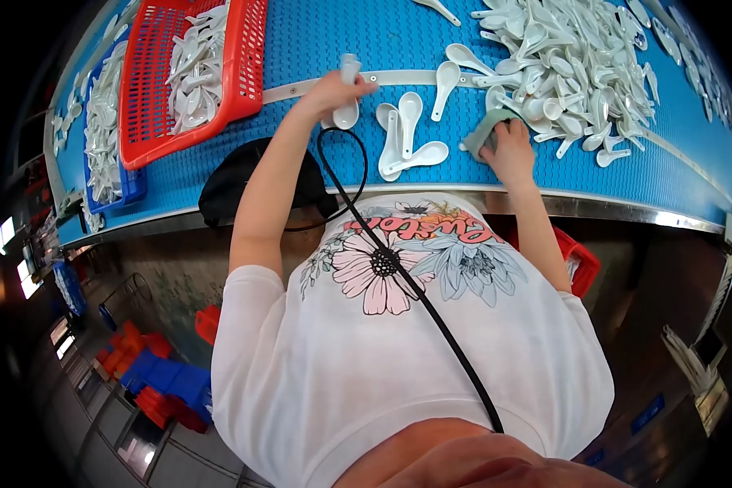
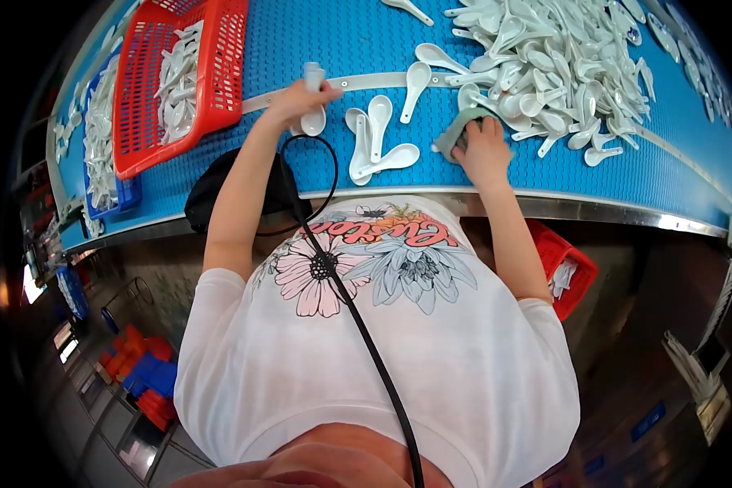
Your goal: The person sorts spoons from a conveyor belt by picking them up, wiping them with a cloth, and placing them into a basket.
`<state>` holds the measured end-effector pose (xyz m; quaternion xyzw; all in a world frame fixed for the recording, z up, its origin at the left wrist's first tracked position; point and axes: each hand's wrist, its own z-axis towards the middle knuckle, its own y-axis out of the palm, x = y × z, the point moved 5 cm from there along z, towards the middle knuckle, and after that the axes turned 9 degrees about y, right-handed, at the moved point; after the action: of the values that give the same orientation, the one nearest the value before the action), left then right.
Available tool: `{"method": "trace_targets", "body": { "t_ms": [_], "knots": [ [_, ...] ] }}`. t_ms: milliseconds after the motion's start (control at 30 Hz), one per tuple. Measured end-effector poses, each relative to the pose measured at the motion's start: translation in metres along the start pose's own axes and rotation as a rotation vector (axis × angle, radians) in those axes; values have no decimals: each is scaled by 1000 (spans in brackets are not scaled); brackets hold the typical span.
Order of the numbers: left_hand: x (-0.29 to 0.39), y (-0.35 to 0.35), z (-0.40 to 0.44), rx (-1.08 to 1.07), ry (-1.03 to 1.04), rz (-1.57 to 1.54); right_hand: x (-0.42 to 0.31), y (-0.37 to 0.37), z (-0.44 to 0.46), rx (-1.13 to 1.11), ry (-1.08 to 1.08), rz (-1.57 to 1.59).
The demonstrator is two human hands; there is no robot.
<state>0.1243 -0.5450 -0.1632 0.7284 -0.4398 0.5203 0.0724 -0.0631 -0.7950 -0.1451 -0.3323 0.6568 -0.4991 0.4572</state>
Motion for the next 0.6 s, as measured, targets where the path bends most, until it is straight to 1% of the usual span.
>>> {"method": "trace_targets", "body": {
  "t_ms": [33, 67, 100, 133, 167, 233, 300, 367, 400, 433, 467, 500, 567, 600],
  "knots": [
    [1, 7, 3, -79, -34, 179, -7, 2, -2, 24, -9, 19],
    [-3, 12, 7, -78, -31, 184, -13, 6, -1, -12, -16, 45],
    [-12, 23, 14, -162, 57, 280, -20, 11, 0, -6, -13, 48],
    [-16, 35, 17, -246, 147, 376, -29, 16, 2, 7, -69, 86],
    [-20, 42, 19, -209, 223, 440, -38, 18, 2, 19, -123, 124],
    [-4, 51, 11, -307, 76, 532, -55, 20, 3, -10, -148, 147],
    [-10, 49, 13, -312, 98, 492, -62, 18, 4, -45, -178, 171],
    [-20, 43, 10, -313, 110, 445, -62, 14, 7, -35, -122, 209],
    [-21, 36, 5, -210, 133, 308, -61, 16, 8, -40, -129, 211],
    [-13, 29, -5, -104, 154, 172, -55, 18, 11, -76, -69, 319],
    [-8, 22, -12, -107, 77, 208, -51, 20, 13, -112, -9, 426],
    [-13, 20, -14, -100, 72, 204, -52, 21, 15, -117, -17, 425],
    [-21, 4, -17, 82, 161, 99, -54, 26, 18, -265, -17, 474],
    [-19, -6, -21, 117, 198, 109, -53, 26, 22, -270, -23, 472]
  ]
}}
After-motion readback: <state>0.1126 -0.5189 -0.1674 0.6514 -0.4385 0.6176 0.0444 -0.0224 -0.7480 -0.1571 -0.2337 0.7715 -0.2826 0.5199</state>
